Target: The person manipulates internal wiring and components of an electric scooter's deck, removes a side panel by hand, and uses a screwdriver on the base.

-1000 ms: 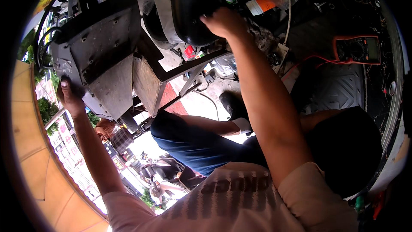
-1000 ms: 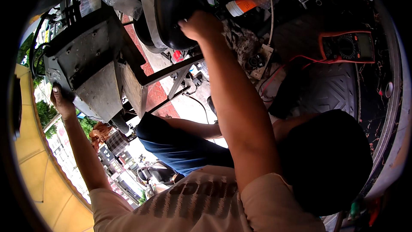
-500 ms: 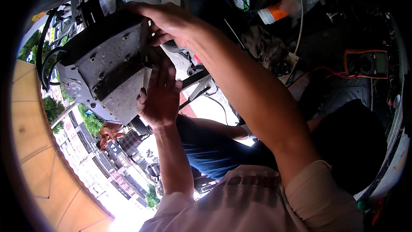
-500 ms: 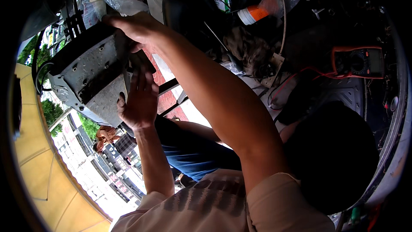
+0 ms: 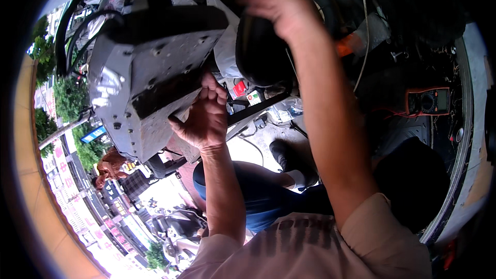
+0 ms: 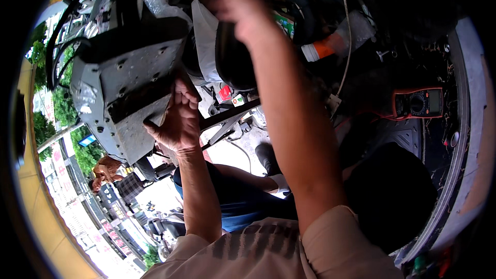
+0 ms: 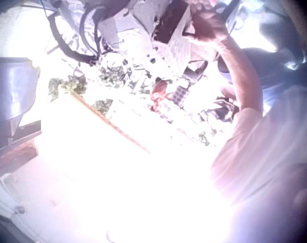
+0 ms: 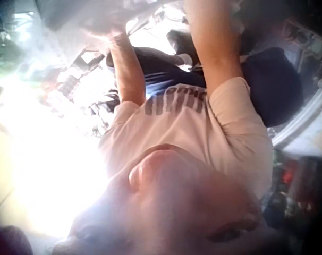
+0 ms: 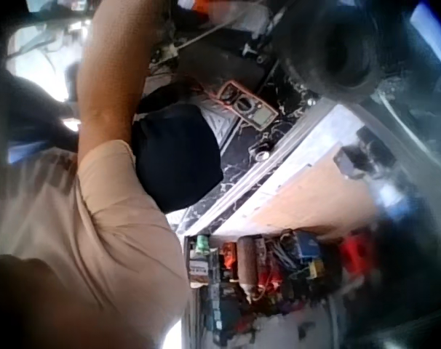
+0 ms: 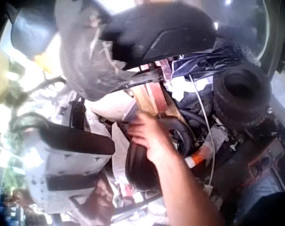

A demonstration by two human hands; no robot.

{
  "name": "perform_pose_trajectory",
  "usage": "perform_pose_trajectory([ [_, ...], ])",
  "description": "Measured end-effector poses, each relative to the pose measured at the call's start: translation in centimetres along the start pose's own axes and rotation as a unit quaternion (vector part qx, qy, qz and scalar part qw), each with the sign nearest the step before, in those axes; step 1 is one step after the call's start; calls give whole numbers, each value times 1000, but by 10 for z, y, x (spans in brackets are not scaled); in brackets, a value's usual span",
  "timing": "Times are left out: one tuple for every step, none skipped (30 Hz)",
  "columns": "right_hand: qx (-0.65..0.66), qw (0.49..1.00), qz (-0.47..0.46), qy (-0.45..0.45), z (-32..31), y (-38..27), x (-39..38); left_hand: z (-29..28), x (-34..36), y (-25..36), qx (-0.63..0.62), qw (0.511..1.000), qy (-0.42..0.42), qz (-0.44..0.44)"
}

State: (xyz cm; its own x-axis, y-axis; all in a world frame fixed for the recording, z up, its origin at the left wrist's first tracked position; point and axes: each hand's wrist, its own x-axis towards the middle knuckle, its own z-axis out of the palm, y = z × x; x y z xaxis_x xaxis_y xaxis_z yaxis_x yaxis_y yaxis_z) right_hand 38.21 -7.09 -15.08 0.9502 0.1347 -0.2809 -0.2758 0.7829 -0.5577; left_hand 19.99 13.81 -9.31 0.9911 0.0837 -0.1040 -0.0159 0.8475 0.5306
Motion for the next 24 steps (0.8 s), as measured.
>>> perform_pose_trajectory([
  [79,994,-69,21,-19,-6,10,-1,-2,1,11,1000,-2,4],
  [148,986,-42,62,-26,-25,13,-2,-5,2,-10,1000,-7,-1],
  [216,971,-21,104,-24,-43,17,-5,-4,1,-5,1000,-9,-4],
  [-1,989,-97,109,9,-7,29,-2,3,-3,4,1000,-20,-12],
  [-216,956,-164,109,52,33,37,3,7,-4,17,999,-26,-15],
  [-53,993,-82,61,72,38,30,-1,6,-2,-5,1000,-11,-9],
  [112,994,3,14,84,36,18,-1,6,-1,-28,1000,-12,-2],
  [92,996,-2,-7,83,43,21,0,3,0,-15,1000,-12,-3],
  [68,997,-14,-26,78,46,29,2,2,0,-6,1000,-19,-7],
  [64,996,32,-52,73,42,22,-5,-2,3,5,1000,-21,-7],
  [61,992,80,-76,67,34,19,-14,1,7,16,1000,-22,-8],
  [-80,996,38,33,61,36,9,-16,-2,6,1,1000,-10,2],
  [-103,992,56,45,53,38,-6,-16,-2,4,38,999,-7,23],
  [-102,992,74,32,32,46,-20,-10,-4,3,80,996,-1,45],
  [-98,991,85,11,12,47,-27,-14,-2,4,71,996,-8,46],
  [-112,987,99,50,-10,52,-30,-18,3,5,-2,998,-62,1],
  [-122,982,110,91,-36,61,-34,-18,6,9,-72,989,-120,-46],
  [-128,981,90,111,-56,74,-44,-8,1,5,-16,996,-90,-13],
  [-134,981,70,126,-74,85,-55,5,-2,-4,41,997,-56,23],
  [-142,972,75,172,-89,93,-63,3,0,-4,-30,998,-56,-17],
  [-152,962,81,214,-99,105,-72,-5,1,-3,-17,997,-71,9],
  [-140,957,78,240,-118,118,-81,-7,0,-3,-16,997,-75,5],
  [-128,952,74,267,-134,134,-90,-7,1,-3,-15,997,-79,0],
  [-186,945,62,263,-137,151,-110,-13,0,-1,-54,994,-96,-10],
])
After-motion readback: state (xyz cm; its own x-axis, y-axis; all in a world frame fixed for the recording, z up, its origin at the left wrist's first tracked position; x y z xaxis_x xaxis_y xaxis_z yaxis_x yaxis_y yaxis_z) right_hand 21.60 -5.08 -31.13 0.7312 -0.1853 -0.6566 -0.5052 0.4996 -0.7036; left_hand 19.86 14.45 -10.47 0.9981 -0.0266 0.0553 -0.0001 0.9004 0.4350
